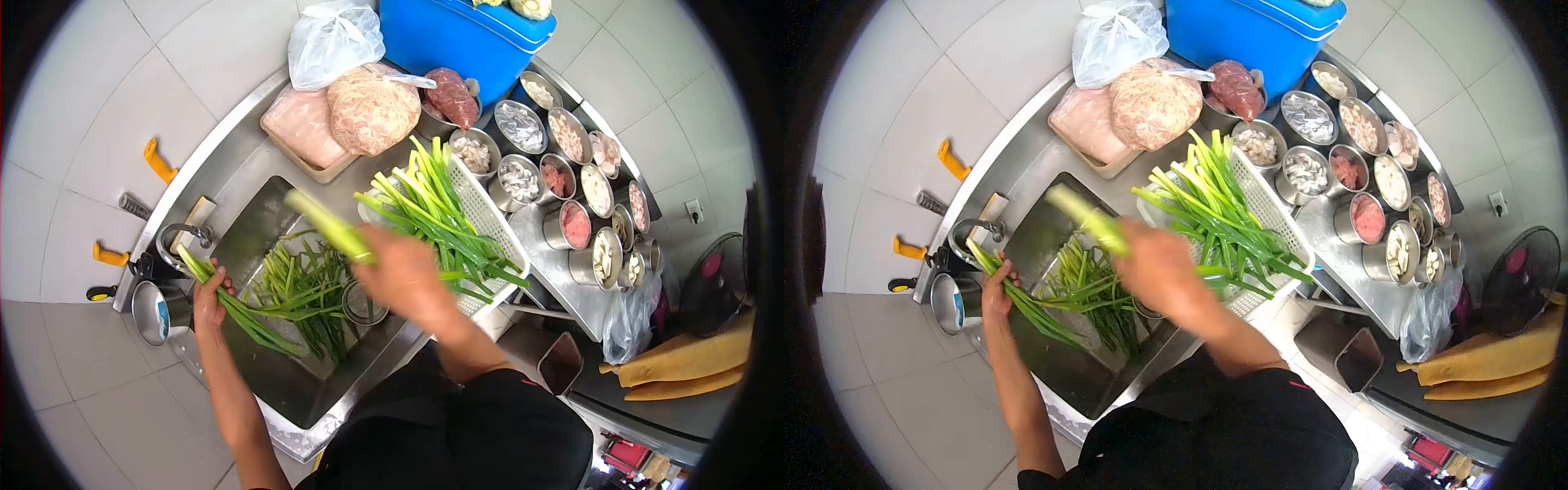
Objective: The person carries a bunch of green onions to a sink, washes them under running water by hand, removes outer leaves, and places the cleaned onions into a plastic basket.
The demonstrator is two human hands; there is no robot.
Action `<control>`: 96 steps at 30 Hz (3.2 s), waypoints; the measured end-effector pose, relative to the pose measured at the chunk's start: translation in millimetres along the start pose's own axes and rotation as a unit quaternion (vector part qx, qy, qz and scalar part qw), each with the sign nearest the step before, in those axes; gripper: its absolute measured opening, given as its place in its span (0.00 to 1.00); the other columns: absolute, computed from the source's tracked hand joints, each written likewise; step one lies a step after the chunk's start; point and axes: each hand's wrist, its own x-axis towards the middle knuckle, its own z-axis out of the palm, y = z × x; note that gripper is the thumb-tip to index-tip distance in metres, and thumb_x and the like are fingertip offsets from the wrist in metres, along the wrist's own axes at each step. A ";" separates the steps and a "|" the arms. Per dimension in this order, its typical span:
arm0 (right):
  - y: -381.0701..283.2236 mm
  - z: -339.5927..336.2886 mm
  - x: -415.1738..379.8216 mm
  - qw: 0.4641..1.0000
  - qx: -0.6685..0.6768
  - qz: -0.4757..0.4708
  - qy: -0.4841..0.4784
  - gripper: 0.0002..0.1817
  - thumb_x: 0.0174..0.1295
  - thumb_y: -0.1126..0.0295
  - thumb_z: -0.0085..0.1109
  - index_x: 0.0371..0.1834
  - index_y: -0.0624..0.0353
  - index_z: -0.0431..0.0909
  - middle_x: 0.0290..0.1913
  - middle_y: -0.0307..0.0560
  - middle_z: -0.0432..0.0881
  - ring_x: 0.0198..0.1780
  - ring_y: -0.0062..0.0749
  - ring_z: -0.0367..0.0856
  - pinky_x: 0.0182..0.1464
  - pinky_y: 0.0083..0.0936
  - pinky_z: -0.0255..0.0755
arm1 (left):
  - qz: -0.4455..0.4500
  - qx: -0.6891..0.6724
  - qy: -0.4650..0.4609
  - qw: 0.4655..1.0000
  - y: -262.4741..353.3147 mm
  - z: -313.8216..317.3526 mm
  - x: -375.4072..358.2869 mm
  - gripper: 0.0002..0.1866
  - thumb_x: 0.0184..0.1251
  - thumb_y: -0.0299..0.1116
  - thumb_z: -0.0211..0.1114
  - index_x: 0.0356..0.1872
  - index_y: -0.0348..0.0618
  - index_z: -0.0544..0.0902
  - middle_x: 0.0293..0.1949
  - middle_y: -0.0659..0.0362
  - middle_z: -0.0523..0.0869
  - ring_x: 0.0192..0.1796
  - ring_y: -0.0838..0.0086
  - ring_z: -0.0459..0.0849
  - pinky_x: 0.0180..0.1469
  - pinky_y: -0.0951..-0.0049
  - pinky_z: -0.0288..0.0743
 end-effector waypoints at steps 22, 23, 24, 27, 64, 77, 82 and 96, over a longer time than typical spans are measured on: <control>205.8 40.4 46.8 0.999 -0.018 -0.006 0.036 0.15 0.51 0.76 0.59 0.43 0.62 0.80 0.39 0.55 0.80 0.41 0.48 0.79 0.44 0.37 0.73 | -0.039 0.036 0.079 0.995 -42.2 15.5 14.3 0.16 0.53 0.23 0.68 0.43 0.41 0.75 0.27 0.62 0.76 0.21 0.75 0.74 0.22 0.74 0.70; 201.9 38.2 46.8 0.999 0.013 0.012 0.028 0.15 0.51 0.77 0.59 0.45 0.62 0.80 0.40 0.55 0.79 0.41 0.48 0.79 0.44 0.37 0.73 | -0.024 0.061 0.064 0.996 -39.5 30.7 7.6 0.16 0.53 0.23 0.68 0.43 0.40 0.76 0.27 0.62 0.77 0.21 0.76 0.74 0.22 0.74 0.70; 196.6 36.2 46.9 0.998 0.047 0.029 0.019 0.16 0.51 0.77 0.59 0.46 0.62 0.80 0.41 0.55 0.78 0.41 0.48 0.78 0.44 0.37 0.73 | -0.008 0.111 0.045 0.993 -38.4 48.0 0.3 0.14 0.53 0.26 0.70 0.41 0.39 0.78 0.26 0.62 0.77 0.22 0.78 0.73 0.23 0.75 0.69; 160.1 36.2 43.2 0.996 0.064 -0.037 0.049 0.17 0.52 0.79 0.59 0.47 0.62 0.79 0.39 0.54 0.76 0.40 0.49 0.78 0.44 0.38 0.73 | -0.005 0.219 -0.014 0.976 -33.4 126.8 -18.0 0.17 0.52 0.31 0.75 0.41 0.36 0.81 0.25 0.63 0.79 0.22 0.80 0.72 0.24 0.76 0.65; -34.5 339.9 94.8 0.903 0.307 -0.100 -0.284 0.11 0.51 0.78 0.59 0.40 0.64 0.77 0.31 0.47 0.81 0.31 0.31 0.78 0.39 0.26 0.73 | 0.007 0.138 0.102 0.985 -8.6 -60.4 17.4 0.11 0.55 0.31 0.72 0.33 0.35 0.82 0.26 0.55 0.83 0.24 0.74 0.79 0.21 0.73 0.71; -38.9 289.2 90.5 0.885 0.308 -0.166 -0.308 0.17 0.49 0.81 0.59 0.45 0.63 0.76 0.40 0.54 0.82 0.42 0.44 0.82 0.46 0.34 0.75 | 0.031 0.164 0.056 0.984 10.3 -42.8 -4.8 0.16 0.59 0.33 0.69 0.45 0.35 0.82 0.26 0.62 0.80 0.23 0.77 0.75 0.22 0.76 0.67; -39.1 296.0 90.6 0.875 0.358 -0.186 -0.268 0.15 0.51 0.81 0.58 0.44 0.63 0.77 0.40 0.54 0.83 0.40 0.44 0.83 0.44 0.34 0.76 | 0.015 0.124 0.053 0.991 19.4 -36.6 -8.5 0.15 0.60 0.33 0.69 0.45 0.36 0.82 0.26 0.62 0.80 0.22 0.78 0.74 0.21 0.78 0.65; -54.9 332.2 87.5 0.886 0.404 -0.172 -0.150 0.14 0.48 0.75 0.62 0.40 0.60 0.74 0.31 0.47 0.79 0.33 0.35 0.80 0.37 0.31 0.73 | -0.001 0.131 0.138 0.982 30.4 -33.8 -5.7 0.09 0.55 0.31 0.71 0.32 0.39 0.81 0.23 0.61 0.79 0.19 0.76 0.74 0.20 0.77 0.65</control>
